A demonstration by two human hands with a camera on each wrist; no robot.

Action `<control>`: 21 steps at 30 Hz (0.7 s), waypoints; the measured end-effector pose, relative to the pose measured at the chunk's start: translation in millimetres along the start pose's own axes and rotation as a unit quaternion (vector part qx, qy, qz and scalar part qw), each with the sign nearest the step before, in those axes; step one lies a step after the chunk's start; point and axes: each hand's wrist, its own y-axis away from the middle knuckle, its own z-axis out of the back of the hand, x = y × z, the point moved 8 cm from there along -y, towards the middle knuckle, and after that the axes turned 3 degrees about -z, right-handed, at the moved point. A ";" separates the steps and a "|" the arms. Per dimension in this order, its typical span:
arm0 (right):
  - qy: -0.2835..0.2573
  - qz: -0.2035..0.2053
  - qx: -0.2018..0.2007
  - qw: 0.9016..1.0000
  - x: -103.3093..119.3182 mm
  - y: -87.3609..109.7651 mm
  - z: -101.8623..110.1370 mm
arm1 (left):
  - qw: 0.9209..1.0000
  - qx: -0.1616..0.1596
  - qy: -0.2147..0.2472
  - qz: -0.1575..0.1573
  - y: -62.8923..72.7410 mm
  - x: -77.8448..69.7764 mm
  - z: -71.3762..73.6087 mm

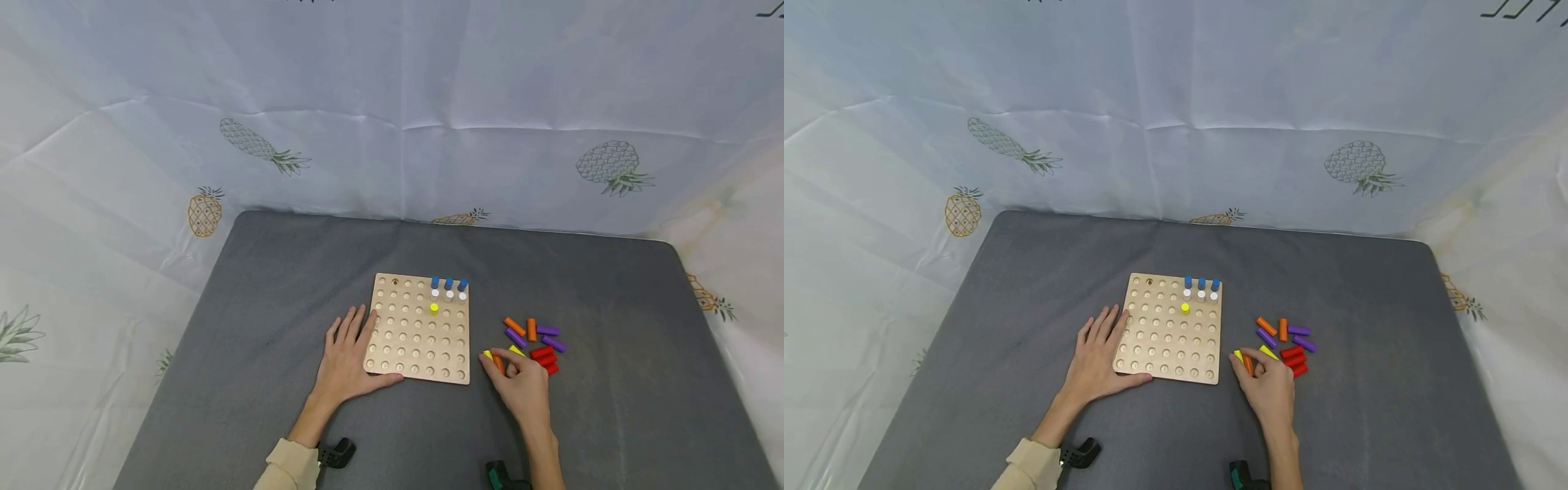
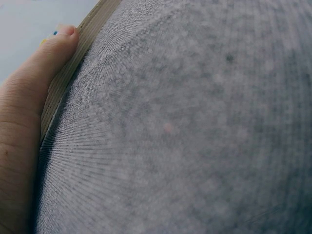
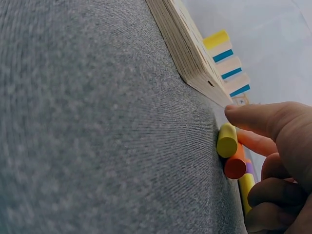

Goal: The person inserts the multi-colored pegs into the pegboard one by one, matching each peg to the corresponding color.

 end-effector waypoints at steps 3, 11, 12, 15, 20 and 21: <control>0.008 -0.003 0.008 1.000 -0.2 -0.2 -1.7 | 1.000 -0.001 0.000 0.000 0.1 0.0 -0.1; 0.064 -0.012 0.025 0.998 -1.1 1.4 -8.0 | 1.000 -0.001 0.000 0.001 0.2 0.0 -1.0; 0.072 -0.012 0.028 0.997 -1.0 1.7 -9.0 | 1.000 -0.001 0.000 0.000 0.2 0.0 -1.1; 0.084 -0.013 0.035 0.996 -1.0 2.4 -11.8 | 1.000 -0.002 0.000 -0.001 0.3 0.1 -1.5; 0.083 -0.010 0.033 0.996 -1.3 2.0 -13.0 | 1.000 -0.003 0.003 -0.001 0.4 0.3 -1.8; 0.082 -0.007 0.032 0.996 -1.2 1.8 -12.9 | 1.000 -0.003 0.003 -0.001 0.3 0.3 -1.9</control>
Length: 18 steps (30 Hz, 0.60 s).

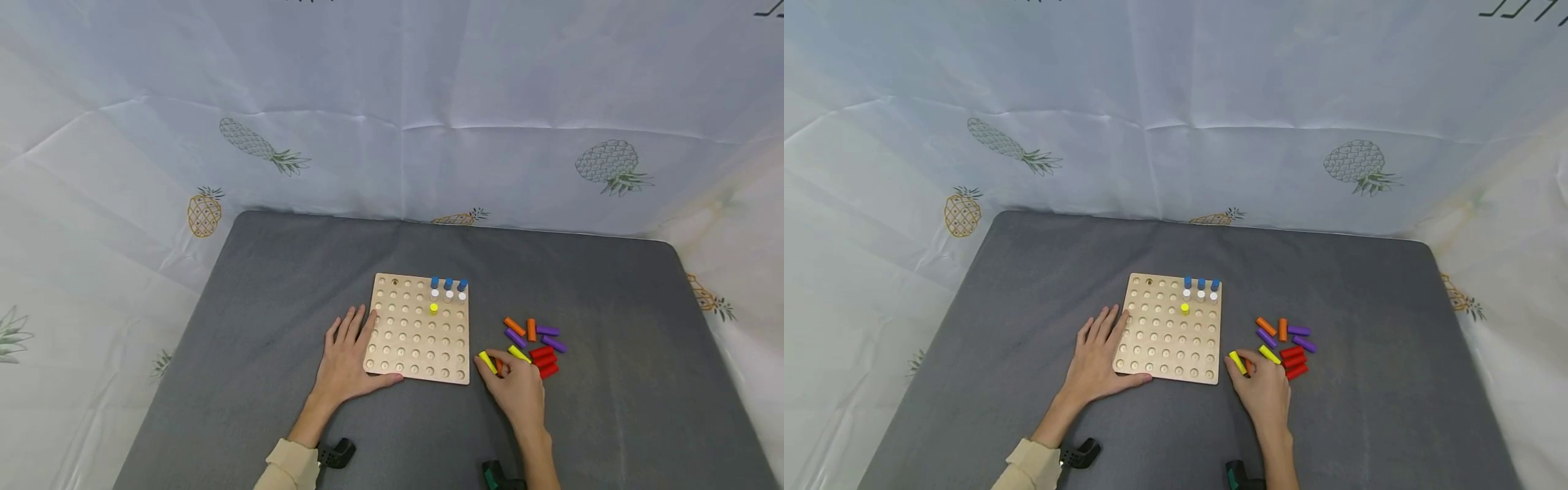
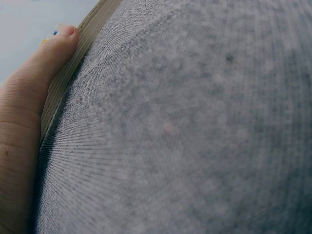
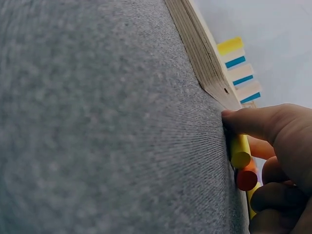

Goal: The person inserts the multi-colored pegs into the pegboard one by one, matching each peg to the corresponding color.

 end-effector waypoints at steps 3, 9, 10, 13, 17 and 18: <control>-0.002 0.005 -0.001 1.000 0.9 -0.9 0.4 | 1.000 0.001 0.003 0.001 0.0 0.0 0.3; -0.011 0.006 0.002 1.000 2.8 -2.3 1.6 | 1.000 -0.001 0.008 0.000 -0.4 -0.6 1.4; -0.013 0.007 0.001 1.000 3.6 -2.6 2.2 | 1.000 -0.001 0.008 0.000 -0.5 -0.6 1.5; -0.022 0.012 0.000 1.000 6.4 -3.5 4.0 | 1.000 -0.001 0.006 -0.001 -0.6 -0.5 1.4; -0.030 0.016 0.004 0.999 9.6 -4.7 5.4 | 1.000 0.000 0.003 0.000 -0.5 -0.2 1.1; -0.031 0.016 0.005 0.999 9.9 -5.4 5.3 | 1.000 0.000 0.002 0.000 -0.5 -0.1 1.0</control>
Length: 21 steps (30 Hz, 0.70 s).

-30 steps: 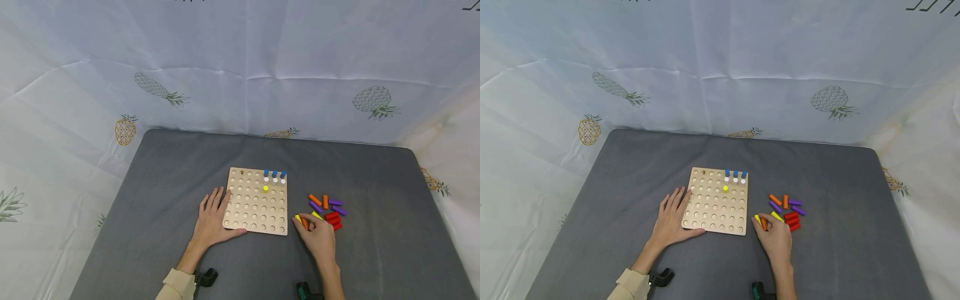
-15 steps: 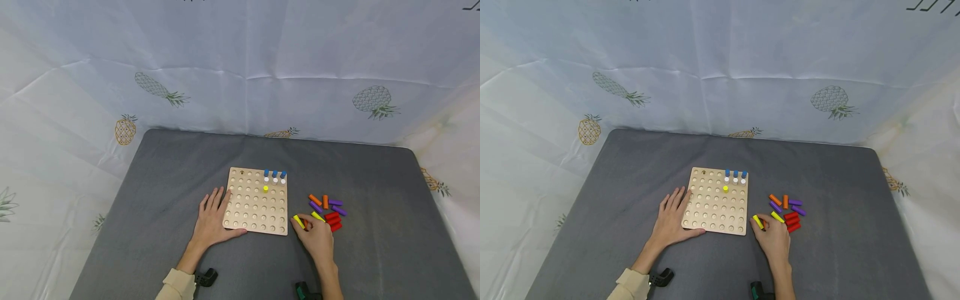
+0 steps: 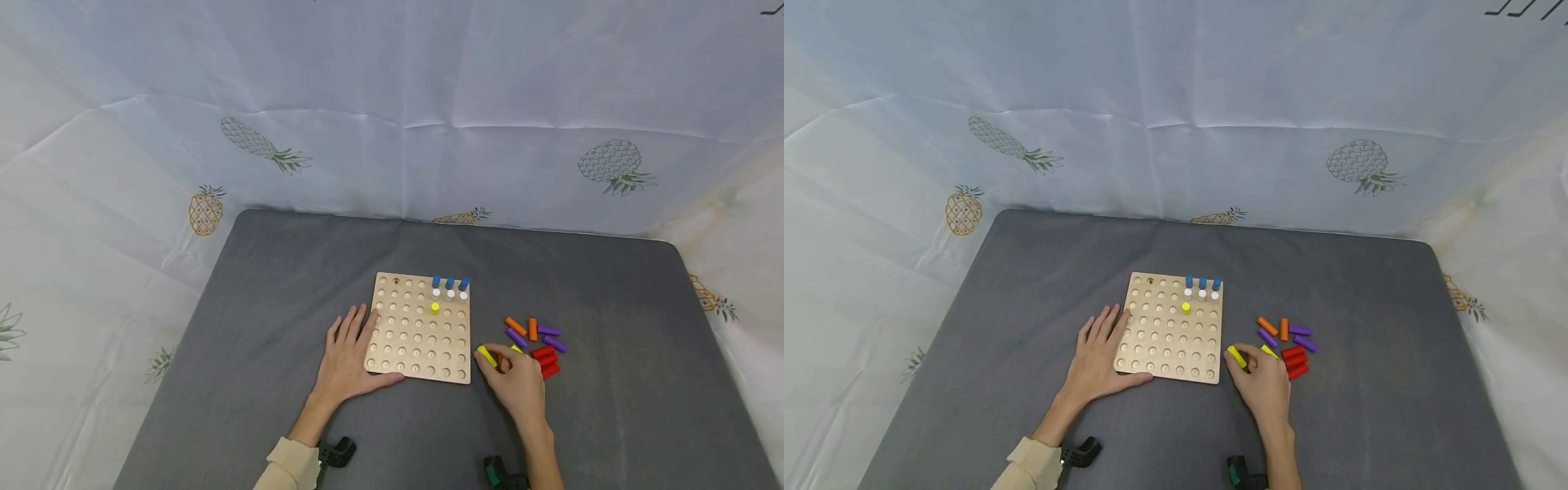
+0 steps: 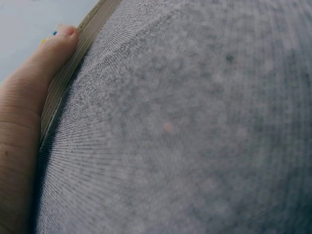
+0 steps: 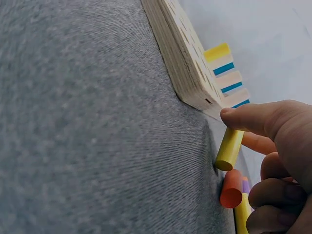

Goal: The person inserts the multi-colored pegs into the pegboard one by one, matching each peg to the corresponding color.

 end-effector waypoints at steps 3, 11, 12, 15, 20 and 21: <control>-0.007 0.005 0.000 1.000 1.9 -1.1 0.2 | 1.000 -0.001 -0.001 0.000 0.0 0.0 -0.1; -0.042 0.028 -0.007 0.999 8.9 -3.2 2.1 | 1.000 -0.003 0.000 -0.002 -0.1 0.1 -0.4; -0.046 0.031 -0.007 0.998 9.8 -3.6 1.9 | 1.000 -0.003 -0.001 -0.001 -0.1 0.1 -0.5; -0.055 0.038 -0.007 0.998 11.7 -5.2 1.4 | 1.000 -0.001 -0.004 0.000 -0.4 -0.1 -0.7; -0.065 0.048 -0.010 0.997 14.5 -6.3 1.8 | 1.000 0.000 -0.007 0.001 -0.3 -0.4 -0.5; -0.067 0.050 -0.010 0.996 15.1 -6.3 1.9 | 1.000 0.000 -0.007 0.001 -0.2 -0.6 -0.4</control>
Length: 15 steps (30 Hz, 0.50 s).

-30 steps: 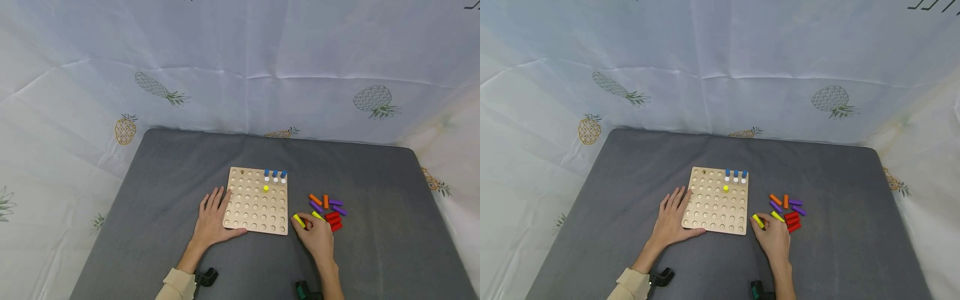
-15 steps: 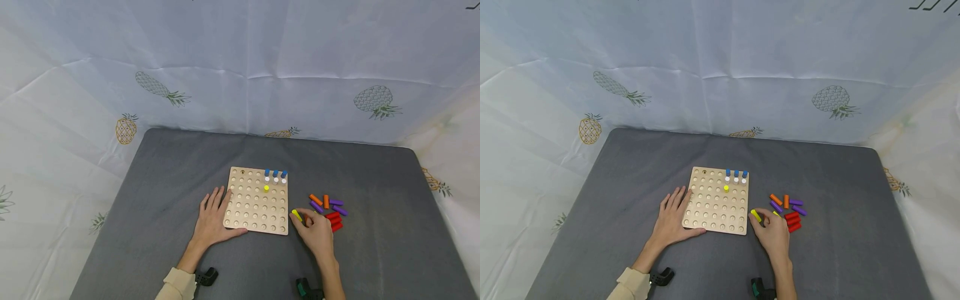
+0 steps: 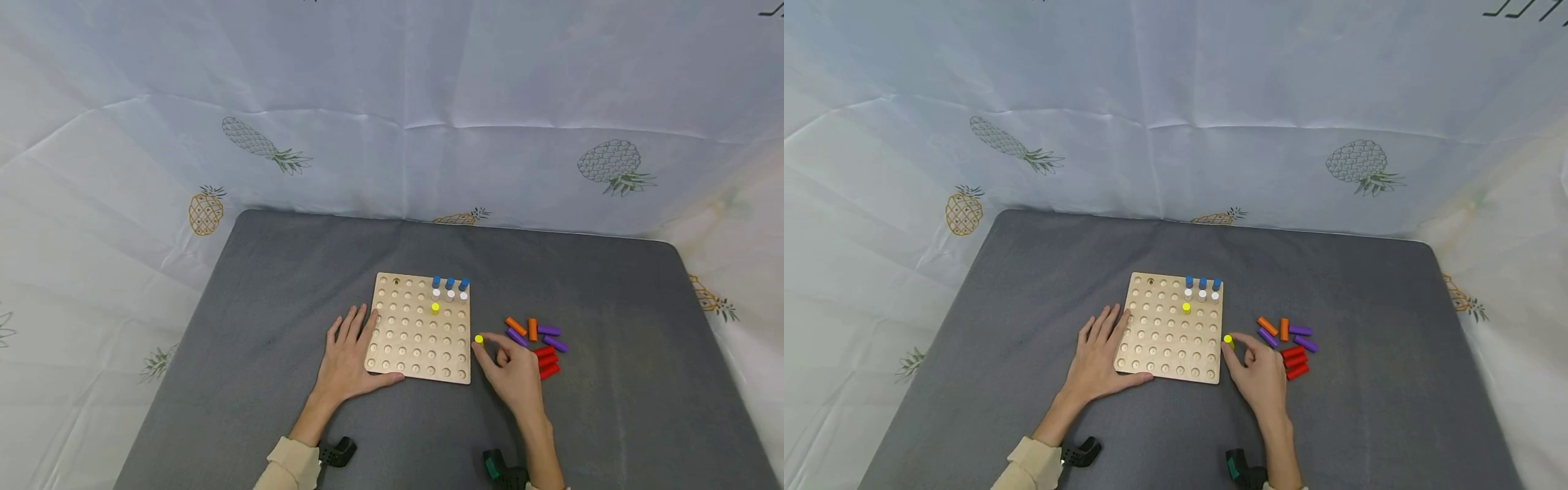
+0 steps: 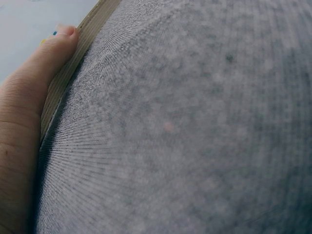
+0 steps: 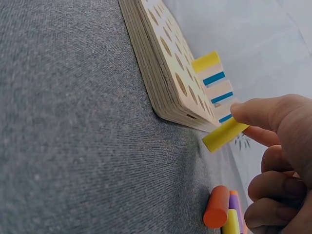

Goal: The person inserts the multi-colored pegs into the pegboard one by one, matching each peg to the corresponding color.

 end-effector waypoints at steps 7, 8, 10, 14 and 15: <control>-0.013 0.006 0.008 1.000 3.1 -1.0 -1.3 | 1.000 0.000 -0.001 0.000 -0.3 -0.5 0.6; -0.015 0.007 0.008 1.000 3.6 -1.3 -1.4 | 1.000 0.000 0.000 0.000 -0.3 -0.6 0.7; -0.020 0.008 0.009 1.000 4.2 -2.4 -2.1 | 1.000 -0.001 0.001 -0.001 -0.4 -0.6 0.8; -0.036 0.016 0.009 0.999 6.2 -4.8 -4.4 | 1.000 -0.003 0.001 -0.002 -0.1 -0.1 0.6; -0.039 0.018 0.009 0.999 6.7 -5.4 -5.1 | 1.000 -0.004 0.000 -0.002 -0.1 0.0 0.5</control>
